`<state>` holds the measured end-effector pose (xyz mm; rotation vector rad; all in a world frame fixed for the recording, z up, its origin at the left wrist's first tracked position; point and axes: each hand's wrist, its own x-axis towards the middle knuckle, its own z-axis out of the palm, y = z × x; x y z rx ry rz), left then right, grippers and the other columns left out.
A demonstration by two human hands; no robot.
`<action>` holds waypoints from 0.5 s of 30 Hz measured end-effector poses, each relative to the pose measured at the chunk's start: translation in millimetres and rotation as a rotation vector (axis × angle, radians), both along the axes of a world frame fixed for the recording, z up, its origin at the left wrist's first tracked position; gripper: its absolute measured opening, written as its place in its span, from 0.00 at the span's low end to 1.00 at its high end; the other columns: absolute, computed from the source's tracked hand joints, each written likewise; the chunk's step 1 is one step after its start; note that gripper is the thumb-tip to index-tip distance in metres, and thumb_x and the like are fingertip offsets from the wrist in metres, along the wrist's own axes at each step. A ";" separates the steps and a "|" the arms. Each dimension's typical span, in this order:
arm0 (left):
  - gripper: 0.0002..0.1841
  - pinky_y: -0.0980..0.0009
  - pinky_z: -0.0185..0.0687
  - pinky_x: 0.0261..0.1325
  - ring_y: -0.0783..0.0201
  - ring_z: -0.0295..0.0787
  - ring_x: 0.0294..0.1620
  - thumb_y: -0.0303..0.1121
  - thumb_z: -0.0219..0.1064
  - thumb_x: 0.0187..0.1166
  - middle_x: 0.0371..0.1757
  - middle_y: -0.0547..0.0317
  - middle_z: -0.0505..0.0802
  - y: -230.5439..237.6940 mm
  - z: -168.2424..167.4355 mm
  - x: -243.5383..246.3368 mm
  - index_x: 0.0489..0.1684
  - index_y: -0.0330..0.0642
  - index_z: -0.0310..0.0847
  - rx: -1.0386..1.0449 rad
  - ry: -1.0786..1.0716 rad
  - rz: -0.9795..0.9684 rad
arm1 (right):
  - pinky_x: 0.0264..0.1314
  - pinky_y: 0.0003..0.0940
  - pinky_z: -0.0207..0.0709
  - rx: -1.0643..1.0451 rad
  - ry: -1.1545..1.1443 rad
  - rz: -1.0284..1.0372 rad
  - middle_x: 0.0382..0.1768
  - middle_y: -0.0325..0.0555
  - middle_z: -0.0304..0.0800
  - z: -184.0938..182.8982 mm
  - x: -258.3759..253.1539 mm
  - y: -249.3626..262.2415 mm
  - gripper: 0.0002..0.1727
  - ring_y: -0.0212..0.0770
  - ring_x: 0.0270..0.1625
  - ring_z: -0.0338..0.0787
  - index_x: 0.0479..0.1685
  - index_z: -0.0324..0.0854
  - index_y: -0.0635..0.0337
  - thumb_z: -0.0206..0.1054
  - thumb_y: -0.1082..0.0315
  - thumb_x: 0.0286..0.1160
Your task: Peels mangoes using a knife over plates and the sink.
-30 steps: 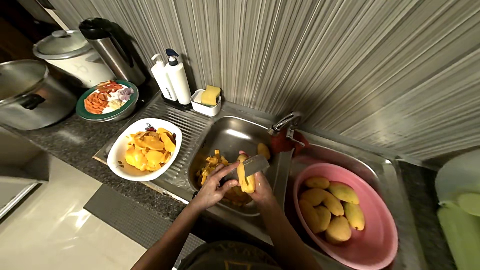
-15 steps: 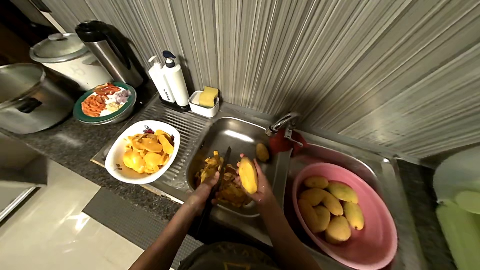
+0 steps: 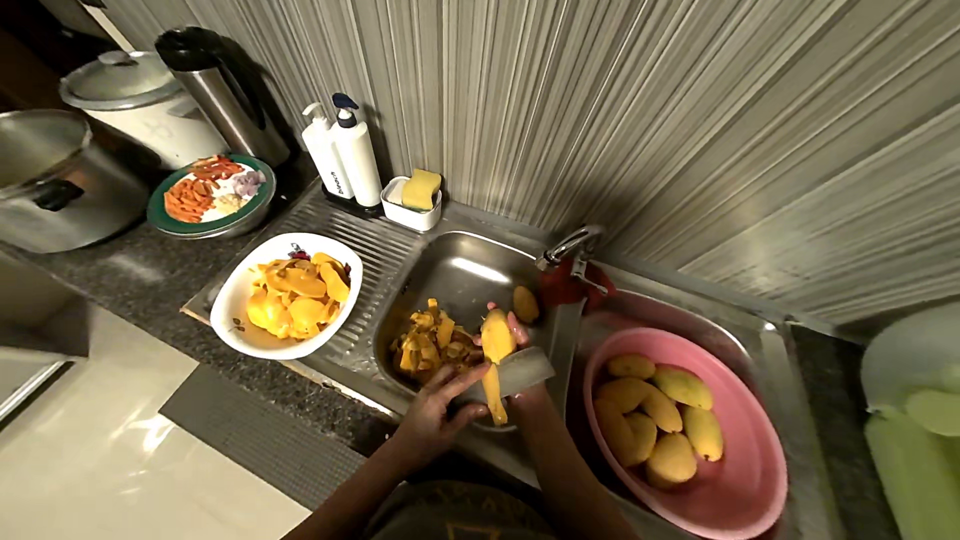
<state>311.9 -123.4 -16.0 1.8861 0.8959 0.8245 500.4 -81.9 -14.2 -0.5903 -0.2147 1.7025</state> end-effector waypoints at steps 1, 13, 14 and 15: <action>0.28 0.72 0.86 0.53 0.70 0.86 0.48 0.49 0.71 0.79 0.58 0.54 0.88 0.8 -1.3 -0.3 0.81 0.62 0.78 0.014 0.012 0.015 | 0.34 0.33 0.90 0.027 -0.005 -0.024 0.37 0.45 0.90 0.2 -0.9 -2.1 0.22 0.40 0.34 0.93 0.69 0.71 0.53 0.42 0.53 0.89; 0.28 0.67 0.84 0.60 0.65 0.86 0.55 0.48 0.68 0.82 0.64 0.50 0.88 27.1 3.2 -8.2 0.83 0.57 0.75 -0.025 0.002 0.002 | 0.53 0.31 0.90 0.140 0.033 0.026 0.61 0.49 0.88 -3.7 -5.2 -17.2 0.26 0.37 0.56 0.92 0.77 0.70 0.60 0.46 0.54 0.91; 0.28 0.68 0.83 0.62 0.66 0.85 0.58 0.47 0.68 0.83 0.65 0.50 0.88 28.1 4.3 -8.8 0.84 0.56 0.75 -0.040 -0.012 -0.014 | 0.54 0.30 0.89 0.148 -0.008 0.053 0.61 0.48 0.88 -3.1 -3.4 -17.4 0.27 0.37 0.56 0.92 0.79 0.69 0.59 0.44 0.53 0.91; 0.29 0.68 0.82 0.65 0.65 0.85 0.60 0.47 0.67 0.83 0.67 0.50 0.87 29.3 4.9 -9.3 0.84 0.55 0.74 -0.056 -0.030 -0.033 | 0.54 0.30 0.89 0.152 -0.042 0.074 0.60 0.47 0.89 -2.7 -1.8 -17.3 0.27 0.36 0.56 0.92 0.79 0.69 0.59 0.43 0.53 0.91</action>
